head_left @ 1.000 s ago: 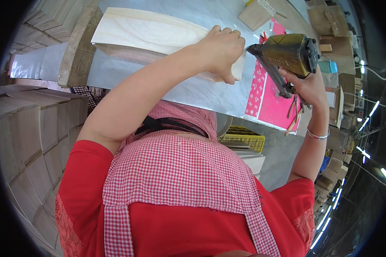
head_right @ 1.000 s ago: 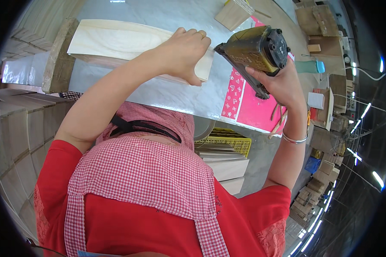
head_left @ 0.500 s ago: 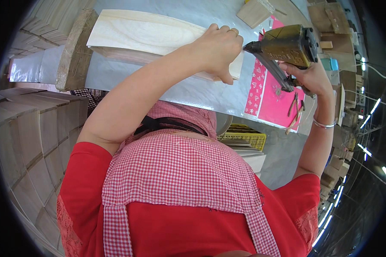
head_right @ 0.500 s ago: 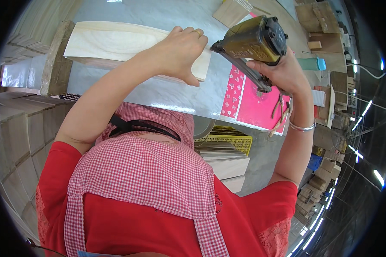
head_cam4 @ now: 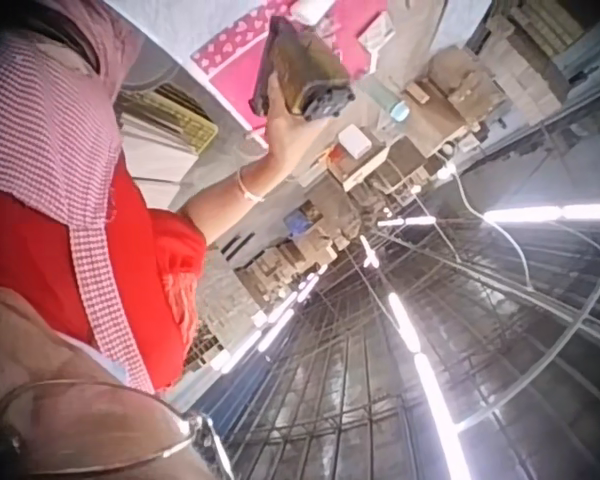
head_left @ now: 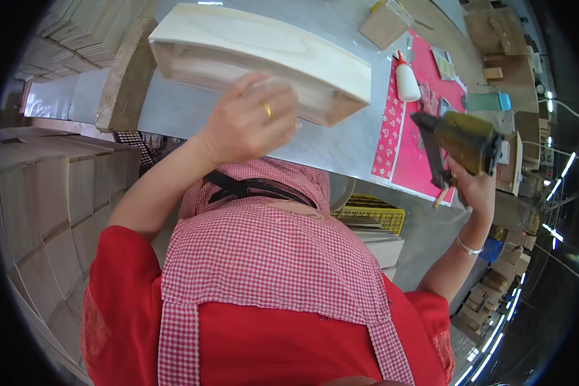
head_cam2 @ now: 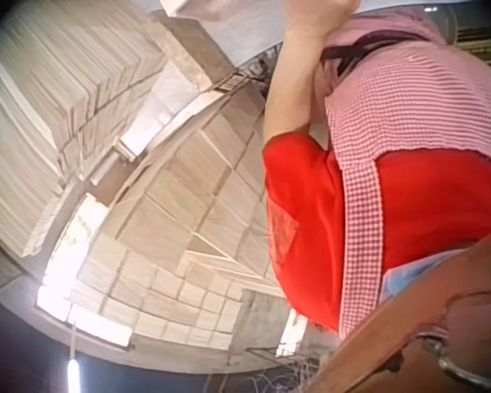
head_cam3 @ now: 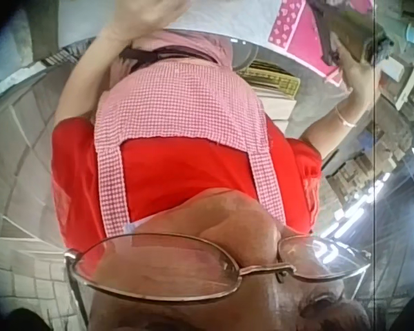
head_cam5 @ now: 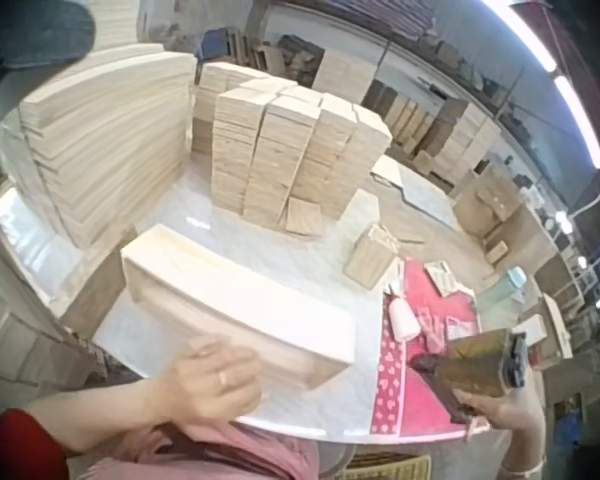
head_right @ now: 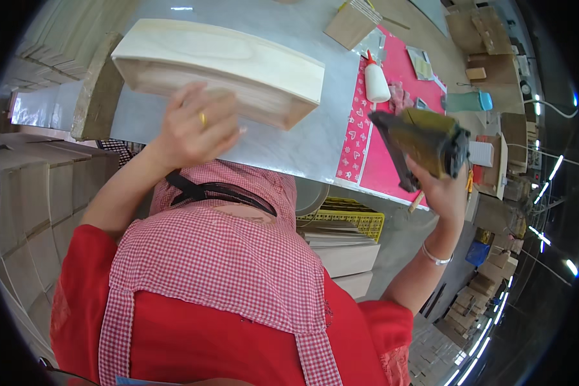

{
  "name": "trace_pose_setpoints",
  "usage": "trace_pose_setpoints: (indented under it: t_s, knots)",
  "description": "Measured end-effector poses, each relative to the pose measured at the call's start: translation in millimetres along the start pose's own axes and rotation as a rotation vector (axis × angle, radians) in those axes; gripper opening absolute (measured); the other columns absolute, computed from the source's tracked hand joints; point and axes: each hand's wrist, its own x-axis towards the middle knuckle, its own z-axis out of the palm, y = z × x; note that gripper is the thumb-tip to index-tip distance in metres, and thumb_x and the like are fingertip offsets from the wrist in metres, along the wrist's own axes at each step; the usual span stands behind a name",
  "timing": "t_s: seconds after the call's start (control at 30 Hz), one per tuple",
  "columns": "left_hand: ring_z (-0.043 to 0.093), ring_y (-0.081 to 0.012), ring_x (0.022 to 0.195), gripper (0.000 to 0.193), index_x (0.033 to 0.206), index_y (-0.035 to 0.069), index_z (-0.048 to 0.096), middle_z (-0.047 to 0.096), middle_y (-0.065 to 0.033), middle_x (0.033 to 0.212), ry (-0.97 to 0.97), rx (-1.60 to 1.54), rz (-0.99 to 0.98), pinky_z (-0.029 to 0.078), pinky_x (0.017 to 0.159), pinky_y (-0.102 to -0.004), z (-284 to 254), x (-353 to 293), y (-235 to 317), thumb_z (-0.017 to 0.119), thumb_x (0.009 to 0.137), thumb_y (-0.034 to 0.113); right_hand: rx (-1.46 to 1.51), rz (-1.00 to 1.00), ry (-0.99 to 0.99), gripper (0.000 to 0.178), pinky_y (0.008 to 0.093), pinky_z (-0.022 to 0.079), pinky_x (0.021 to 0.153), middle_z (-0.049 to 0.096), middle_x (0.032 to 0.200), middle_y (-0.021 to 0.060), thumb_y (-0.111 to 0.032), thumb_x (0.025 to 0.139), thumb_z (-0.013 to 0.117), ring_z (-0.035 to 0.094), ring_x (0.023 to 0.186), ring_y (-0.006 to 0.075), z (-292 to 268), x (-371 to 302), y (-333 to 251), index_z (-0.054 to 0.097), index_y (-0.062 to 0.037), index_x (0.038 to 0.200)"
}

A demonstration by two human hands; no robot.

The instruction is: Assembling wooden boxes by applying glue to components and securing them with a pneumatic nail gun.

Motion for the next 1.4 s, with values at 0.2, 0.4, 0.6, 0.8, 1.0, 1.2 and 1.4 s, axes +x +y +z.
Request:
trace_pose_setpoints:
  t_s: [0.2, 0.4, 0.6, 0.8, 1.0, 1.2, 1.4]
  knots:
    - [0.061, -0.0303, 0.111, 0.038, 0.102, 0.003, 0.067, 0.065, -0.0174, 0.116, -0.515, -0.107, -0.144, 0.044, 0.103, -0.0420, 9.7, -48.1, -25.4, 0.073, 0.080, 0.034, 0.134, 0.149, 0.079, 0.046, 0.0312, 0.052, 0.086, 0.067, 0.114, 0.0094, 0.002, 0.078, 0.078, 0.064, 0.100, 0.0170, 2.2, -44.4, 13.4, 0.058, 0.0025, 0.120]
    - [0.051, -0.0408, 0.124, 0.075, 0.131, -0.002, 0.055, 0.056, -0.0249, 0.132, -0.662, -0.096, -0.290, 0.039, 0.108, -0.0455, 39.2, -68.1, -65.1, 0.067, 0.083, 0.055, 0.132, 0.181, 0.169, 0.027, 0.0235, 0.042, 0.050, 0.065, 0.087, -0.0002, -0.005, 0.085, 0.075, 0.054, 0.062, 0.0051, -5.8, -70.2, 32.3, 0.065, -0.0013, 0.110]
    - [0.046, -0.0390, 0.132, 0.080, 0.139, 0.000, 0.049, 0.049, -0.0255, 0.141, -0.856, -0.398, -0.534, 0.035, 0.112, -0.0412, 88.6, -49.1, -50.2, 0.063, 0.086, 0.057, 0.141, 0.333, 0.168, 0.022, 0.0235, 0.033, 0.041, 0.061, 0.076, -0.0017, -0.007, 0.085, 0.075, 0.045, 0.047, 0.0043, -4.2, -66.1, -5.9, 0.066, -0.0030, 0.105]
    - [0.058, -0.0345, 0.119, 0.055, 0.118, 0.000, 0.064, 0.062, -0.0220, 0.126, -0.739, -0.444, -0.517, 0.043, 0.103, -0.0458, 151.2, -3.8, 37.3, 0.066, 0.085, 0.044, 0.047, 0.335, 0.077, 0.023, 0.0234, 0.032, 0.040, 0.058, 0.067, -0.0029, -0.009, 0.085, 0.075, 0.044, 0.046, 0.0046, -6.8, -36.6, -30.2, 0.066, -0.0024, 0.105]
    - [0.064, -0.0225, 0.089, 0.048, 0.117, 0.003, 0.063, 0.065, -0.0087, 0.114, -0.698, -1.314, -0.608, 0.051, 0.081, -0.0347, 2.0, -16.0, 3.9, 0.079, 0.076, 0.021, -0.001, 0.103, 0.072, 0.024, 0.0221, 0.031, 0.042, 0.057, 0.065, -0.0038, -0.011, 0.085, 0.077, 0.045, 0.047, 0.0036, -12.7, -20.2, -3.3, 0.067, -0.0011, 0.105]
    - [0.050, -0.0174, 0.088, 0.088, 0.140, 0.014, 0.049, 0.055, -0.0015, 0.131, -0.114, -0.829, -0.787, 0.046, 0.087, -0.0315, -13.3, -44.4, -62.1, 0.087, 0.062, 0.022, -0.054, -0.227, 0.039, 0.030, 0.0231, 0.042, 0.052, 0.066, 0.079, 0.0004, -0.013, 0.084, 0.079, 0.056, 0.060, 0.0064, 8.3, 21.7, -34.3, 0.067, 0.0001, 0.109]
    - [0.047, -0.0195, 0.096, 0.098, 0.144, 0.016, 0.046, 0.052, -0.0027, 0.134, -0.168, -0.974, -0.737, 0.044, 0.093, -0.0334, 30.3, -39.3, -78.9, 0.089, 0.057, 0.030, -0.162, 0.025, -0.115, 0.051, 0.0343, 0.054, 0.086, 0.067, 0.112, 0.0118, -0.001, 0.073, 0.085, 0.065, 0.100, 0.0191, 15.9, 44.7, -79.4, 0.059, 0.0039, 0.117]
